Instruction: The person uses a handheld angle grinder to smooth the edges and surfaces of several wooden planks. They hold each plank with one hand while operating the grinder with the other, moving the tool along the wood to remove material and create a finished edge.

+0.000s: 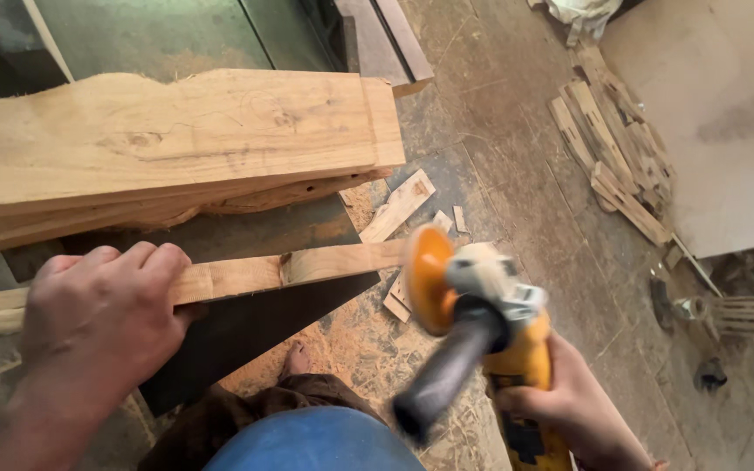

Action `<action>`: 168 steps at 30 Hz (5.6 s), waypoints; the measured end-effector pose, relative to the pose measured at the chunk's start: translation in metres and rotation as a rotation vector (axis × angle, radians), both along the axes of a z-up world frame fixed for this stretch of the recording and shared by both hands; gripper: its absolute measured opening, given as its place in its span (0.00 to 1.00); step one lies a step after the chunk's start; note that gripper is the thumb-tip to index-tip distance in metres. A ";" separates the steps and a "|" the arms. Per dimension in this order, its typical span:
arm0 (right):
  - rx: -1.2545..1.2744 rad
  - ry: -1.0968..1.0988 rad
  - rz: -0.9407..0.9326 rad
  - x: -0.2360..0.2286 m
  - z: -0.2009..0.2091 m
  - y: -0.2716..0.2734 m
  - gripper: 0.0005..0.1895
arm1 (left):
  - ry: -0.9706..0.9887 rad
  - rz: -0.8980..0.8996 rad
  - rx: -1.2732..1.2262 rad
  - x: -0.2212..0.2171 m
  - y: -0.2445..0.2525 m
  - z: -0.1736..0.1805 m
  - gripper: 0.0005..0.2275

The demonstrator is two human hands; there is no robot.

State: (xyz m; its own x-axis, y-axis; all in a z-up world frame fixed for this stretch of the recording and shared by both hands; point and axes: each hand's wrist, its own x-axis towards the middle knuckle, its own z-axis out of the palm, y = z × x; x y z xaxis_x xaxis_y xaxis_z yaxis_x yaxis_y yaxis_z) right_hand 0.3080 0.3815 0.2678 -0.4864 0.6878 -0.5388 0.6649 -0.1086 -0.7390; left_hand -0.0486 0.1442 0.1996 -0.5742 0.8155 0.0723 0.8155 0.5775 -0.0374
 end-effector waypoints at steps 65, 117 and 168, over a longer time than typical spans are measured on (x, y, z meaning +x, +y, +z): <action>0.188 -0.333 0.675 -0.096 0.010 0.082 0.47 | -0.174 0.002 0.161 -0.009 0.002 -0.058 0.21; 0.092 -0.211 0.219 -0.006 -0.010 0.066 0.48 | -0.093 0.146 0.164 0.001 0.008 0.012 0.30; 0.323 -0.677 0.891 -0.110 0.030 0.171 0.47 | -0.962 0.239 0.782 0.253 0.177 -0.016 0.34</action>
